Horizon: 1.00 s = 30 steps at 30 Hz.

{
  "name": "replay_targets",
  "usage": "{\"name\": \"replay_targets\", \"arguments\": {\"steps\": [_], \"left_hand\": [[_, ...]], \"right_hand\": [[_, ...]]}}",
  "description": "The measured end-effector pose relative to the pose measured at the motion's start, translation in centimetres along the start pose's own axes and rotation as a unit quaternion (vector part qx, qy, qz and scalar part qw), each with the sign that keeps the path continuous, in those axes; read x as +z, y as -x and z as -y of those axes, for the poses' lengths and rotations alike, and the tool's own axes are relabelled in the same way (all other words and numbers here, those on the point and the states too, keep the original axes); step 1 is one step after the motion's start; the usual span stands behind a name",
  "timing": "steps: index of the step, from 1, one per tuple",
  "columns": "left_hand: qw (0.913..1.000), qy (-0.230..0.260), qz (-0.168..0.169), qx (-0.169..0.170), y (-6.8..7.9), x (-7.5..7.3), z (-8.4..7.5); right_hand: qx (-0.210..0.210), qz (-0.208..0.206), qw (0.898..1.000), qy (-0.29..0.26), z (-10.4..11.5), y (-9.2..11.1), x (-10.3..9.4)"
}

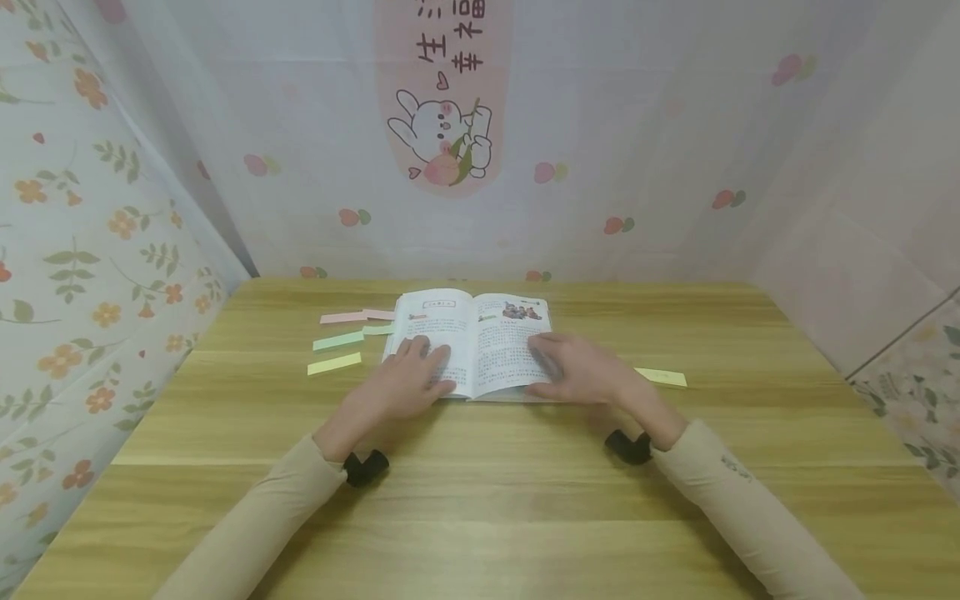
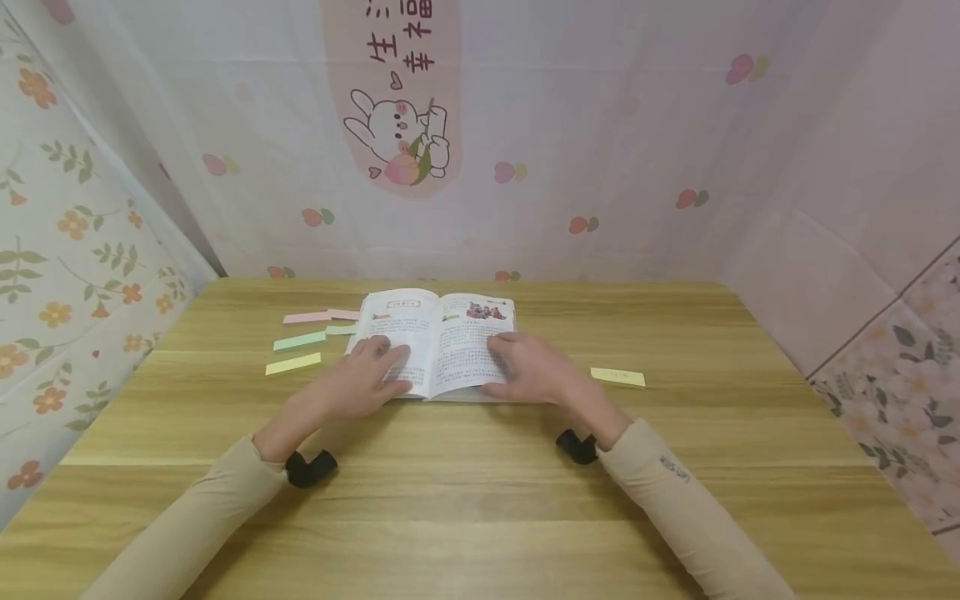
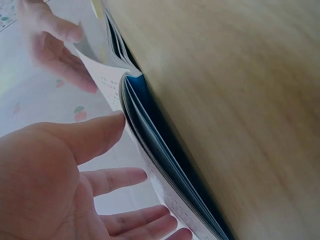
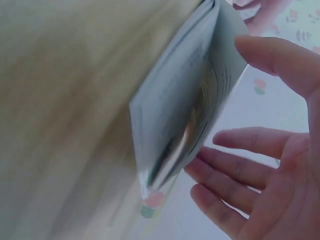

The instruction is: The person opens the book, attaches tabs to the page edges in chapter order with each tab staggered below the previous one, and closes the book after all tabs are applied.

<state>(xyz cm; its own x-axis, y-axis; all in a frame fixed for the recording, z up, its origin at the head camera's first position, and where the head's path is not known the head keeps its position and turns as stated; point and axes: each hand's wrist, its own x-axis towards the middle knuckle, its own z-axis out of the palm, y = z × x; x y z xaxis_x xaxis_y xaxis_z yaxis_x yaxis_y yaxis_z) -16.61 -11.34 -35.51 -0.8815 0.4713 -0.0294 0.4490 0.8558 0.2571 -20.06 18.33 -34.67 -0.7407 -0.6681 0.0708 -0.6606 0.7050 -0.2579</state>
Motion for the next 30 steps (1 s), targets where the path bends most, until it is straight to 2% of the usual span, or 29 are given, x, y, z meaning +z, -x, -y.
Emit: {"name": "replay_targets", "arguments": {"steps": [6,12,25,30], "left_hand": [[1.0000,-0.004,0.001,0.000,0.2,-0.1,-0.1],[1.0000,-0.008,0.001,0.002,0.2,-0.1,-0.1],[0.9998,-0.015,-0.005,0.009,0.0,0.0,0.1],[0.9999,-0.015,-0.005,0.004,0.1,-0.2,0.0]], "right_hand": [[0.029,-0.026,0.999,0.031,0.2,0.2,-0.7],[0.054,-0.018,0.997,0.049,0.3,0.4,-1.0],[0.103,-0.024,0.994,0.020,0.7,0.7,-1.5],[0.114,-0.034,0.992,0.033,0.9,0.7,-1.6]]}}
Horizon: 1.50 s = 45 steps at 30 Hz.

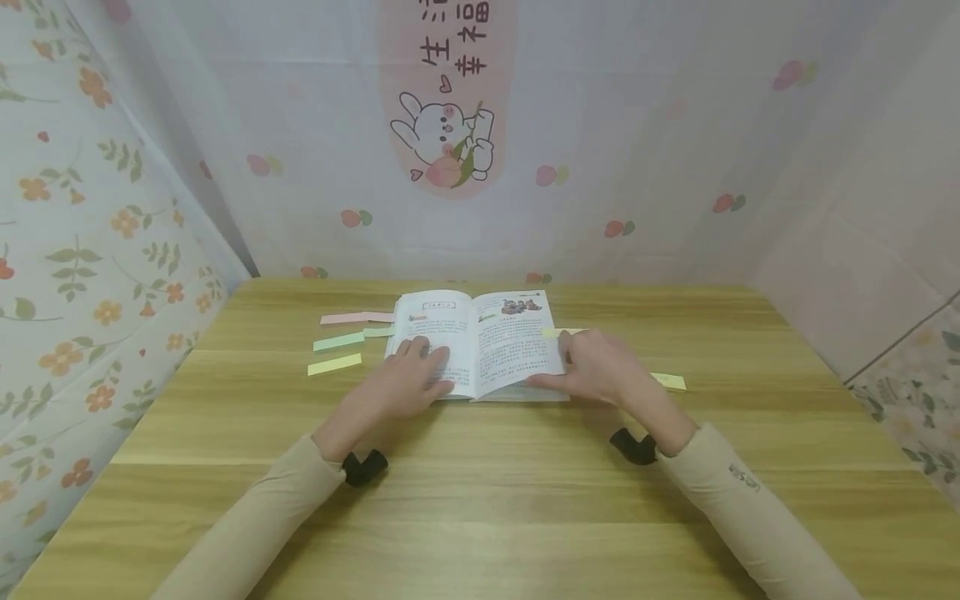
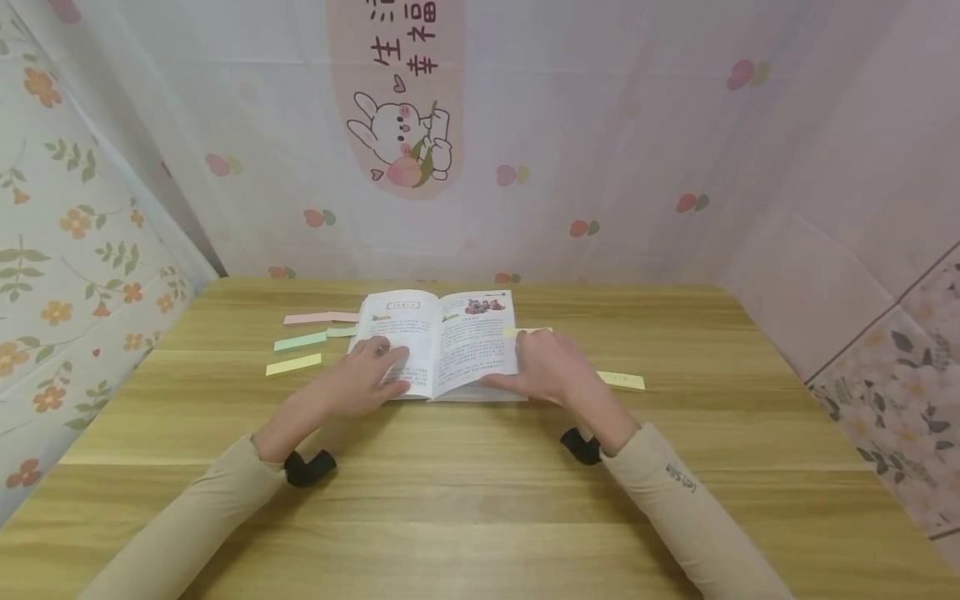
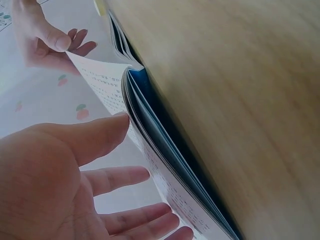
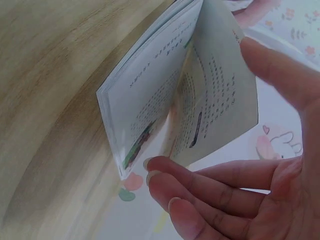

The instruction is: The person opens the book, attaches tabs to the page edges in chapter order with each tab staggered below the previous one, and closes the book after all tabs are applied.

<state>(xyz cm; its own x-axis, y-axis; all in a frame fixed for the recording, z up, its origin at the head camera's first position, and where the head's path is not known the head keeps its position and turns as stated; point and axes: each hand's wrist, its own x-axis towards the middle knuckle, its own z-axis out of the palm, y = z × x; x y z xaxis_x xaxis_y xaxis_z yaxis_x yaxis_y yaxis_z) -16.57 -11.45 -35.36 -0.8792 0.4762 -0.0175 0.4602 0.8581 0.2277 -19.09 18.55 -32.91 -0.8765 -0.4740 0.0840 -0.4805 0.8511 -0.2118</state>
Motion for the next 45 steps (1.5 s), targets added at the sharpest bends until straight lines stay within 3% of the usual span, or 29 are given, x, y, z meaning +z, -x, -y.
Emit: {"name": "replay_targets", "arguments": {"steps": [13,22,33,41,45], "left_hand": [[1.0000,0.005,-0.004,0.007,0.3,-0.3,-0.1],[0.9997,0.012,-0.019,0.009,0.1,-0.5,-0.1],[0.9971,0.044,-0.055,0.028,-1.2,-1.0,-1.1],[0.9943,0.069,-0.077,0.029,-1.7,-1.5,-2.1],[0.9920,0.083,-0.090,0.030,-2.0,-1.8,-2.6]], "right_hand": [[-0.006,-0.013,1.000,0.014,0.8,0.2,-0.3],[-0.030,-0.031,0.998,-0.050,1.1,0.1,-0.3],[-0.098,-0.099,0.989,-0.058,1.4,-0.1,-0.3],[-0.128,-0.155,0.979,-0.045,1.9,-0.5,-0.1],[-0.134,-0.160,0.976,-0.062,2.0,-0.7,0.1]]}}
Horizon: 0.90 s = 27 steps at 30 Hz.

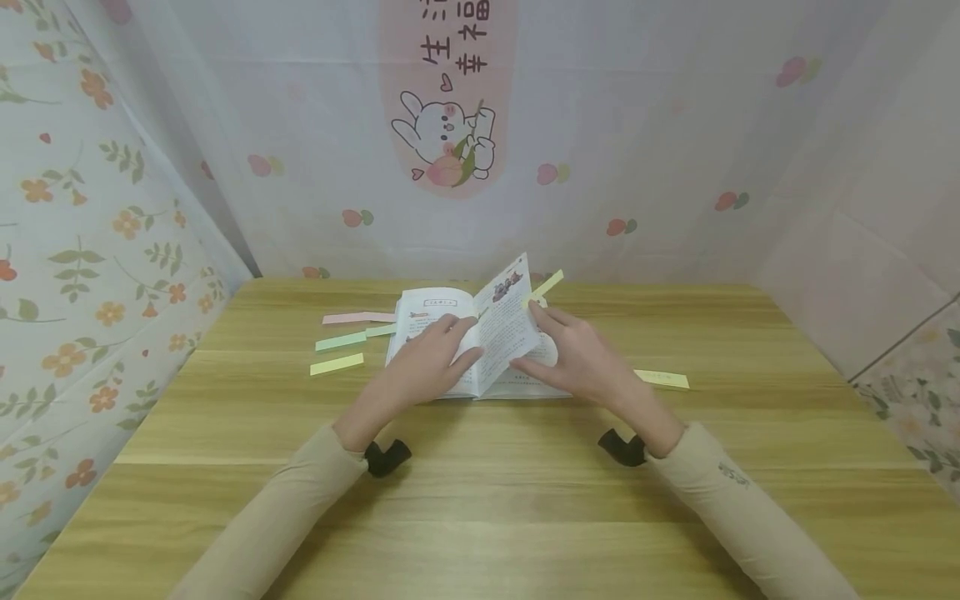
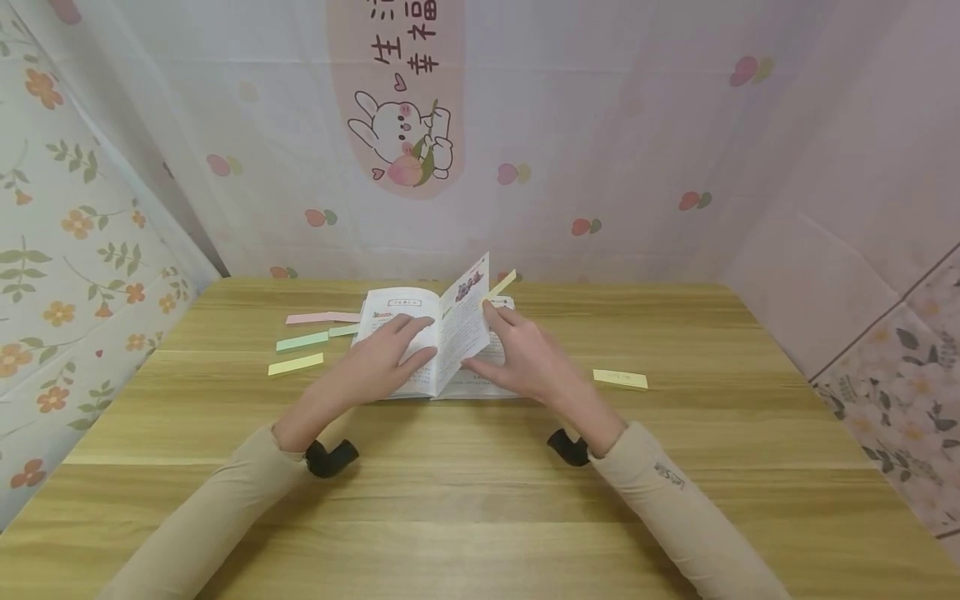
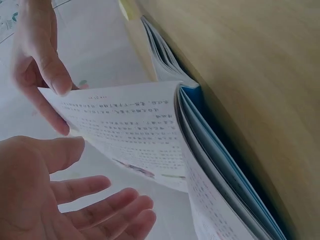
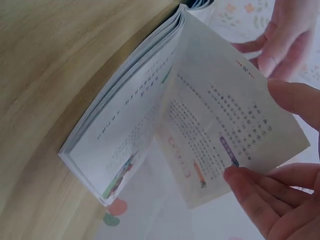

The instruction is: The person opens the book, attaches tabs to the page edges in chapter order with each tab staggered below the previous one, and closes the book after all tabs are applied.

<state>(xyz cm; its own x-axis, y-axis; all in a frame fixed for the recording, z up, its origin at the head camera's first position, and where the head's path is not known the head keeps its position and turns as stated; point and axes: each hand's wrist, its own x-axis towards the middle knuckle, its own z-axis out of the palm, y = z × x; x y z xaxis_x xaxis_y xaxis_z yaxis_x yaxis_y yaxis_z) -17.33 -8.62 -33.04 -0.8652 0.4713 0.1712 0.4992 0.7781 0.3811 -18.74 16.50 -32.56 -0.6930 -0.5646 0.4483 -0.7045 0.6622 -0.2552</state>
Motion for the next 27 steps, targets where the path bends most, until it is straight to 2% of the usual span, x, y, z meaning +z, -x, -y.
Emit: {"name": "replay_targets", "arguments": {"steps": [15,27], "left_hand": [[0.9964,0.081,-0.025,-0.003,-1.7,0.0,-1.6],[0.9945,0.092,-0.050,0.004,-1.9,0.0,-2.2]], "right_hand": [[-0.053,-0.004,0.993,-0.103,0.5,-0.7,1.0],[-0.053,-0.006,0.992,-0.115,0.9,-1.1,1.7]]}}
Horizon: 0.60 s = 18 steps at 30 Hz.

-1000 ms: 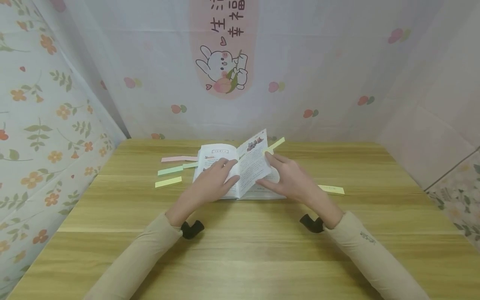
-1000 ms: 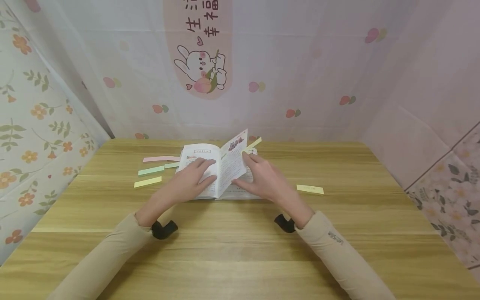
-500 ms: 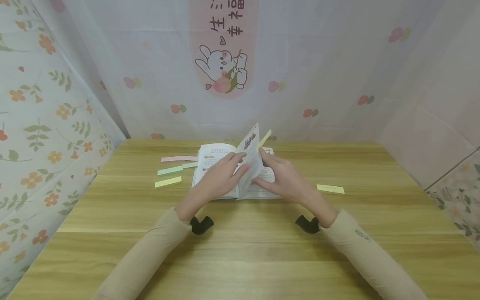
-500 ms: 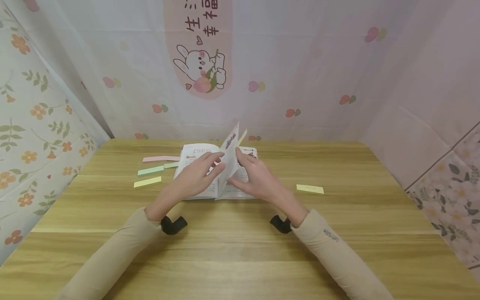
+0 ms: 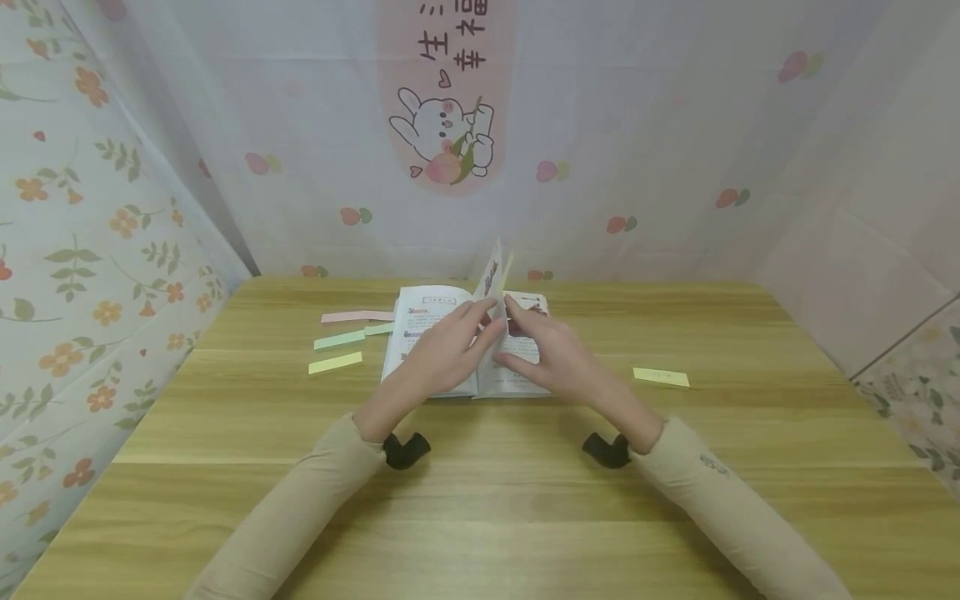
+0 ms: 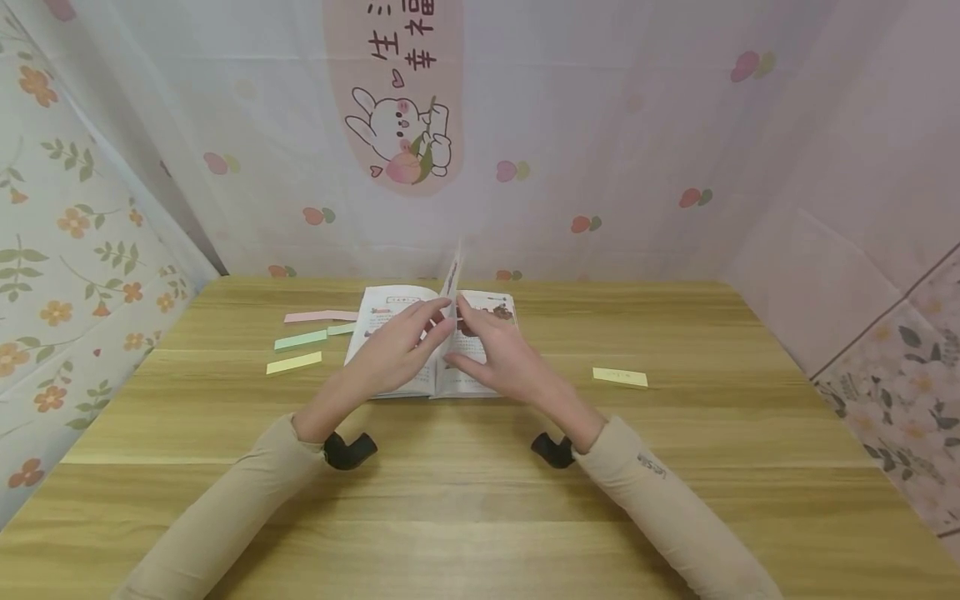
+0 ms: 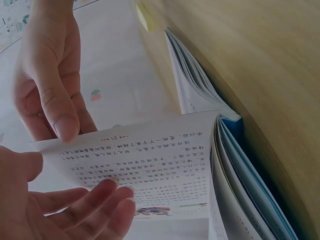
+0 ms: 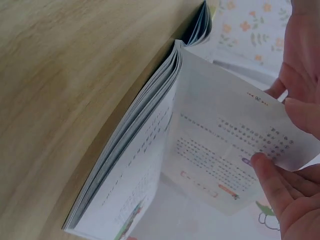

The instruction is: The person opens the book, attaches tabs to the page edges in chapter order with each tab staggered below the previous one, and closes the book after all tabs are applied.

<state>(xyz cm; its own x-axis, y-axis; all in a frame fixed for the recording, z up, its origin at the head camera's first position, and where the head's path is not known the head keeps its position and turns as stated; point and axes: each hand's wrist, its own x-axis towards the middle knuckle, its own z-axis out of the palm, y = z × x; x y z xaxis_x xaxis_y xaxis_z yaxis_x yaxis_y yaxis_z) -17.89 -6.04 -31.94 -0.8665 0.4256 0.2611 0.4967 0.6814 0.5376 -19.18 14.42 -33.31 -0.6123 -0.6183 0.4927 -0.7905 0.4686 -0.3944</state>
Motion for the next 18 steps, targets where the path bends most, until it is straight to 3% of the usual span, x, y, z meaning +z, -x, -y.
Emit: {"name": "replay_targets", "arguments": {"steps": [10,18], "left_hand": [[1.0000,0.003,-0.004,-0.007,0.3,-0.3,-0.3],[0.9971,-0.065,-0.038,0.012,0.5,-0.5,-0.8]], "right_hand": [[-0.010,0.012,1.000,0.000,-0.3,-0.6,0.6],[-0.008,0.032,0.999,-0.008,-0.2,-1.1,1.0]]}}
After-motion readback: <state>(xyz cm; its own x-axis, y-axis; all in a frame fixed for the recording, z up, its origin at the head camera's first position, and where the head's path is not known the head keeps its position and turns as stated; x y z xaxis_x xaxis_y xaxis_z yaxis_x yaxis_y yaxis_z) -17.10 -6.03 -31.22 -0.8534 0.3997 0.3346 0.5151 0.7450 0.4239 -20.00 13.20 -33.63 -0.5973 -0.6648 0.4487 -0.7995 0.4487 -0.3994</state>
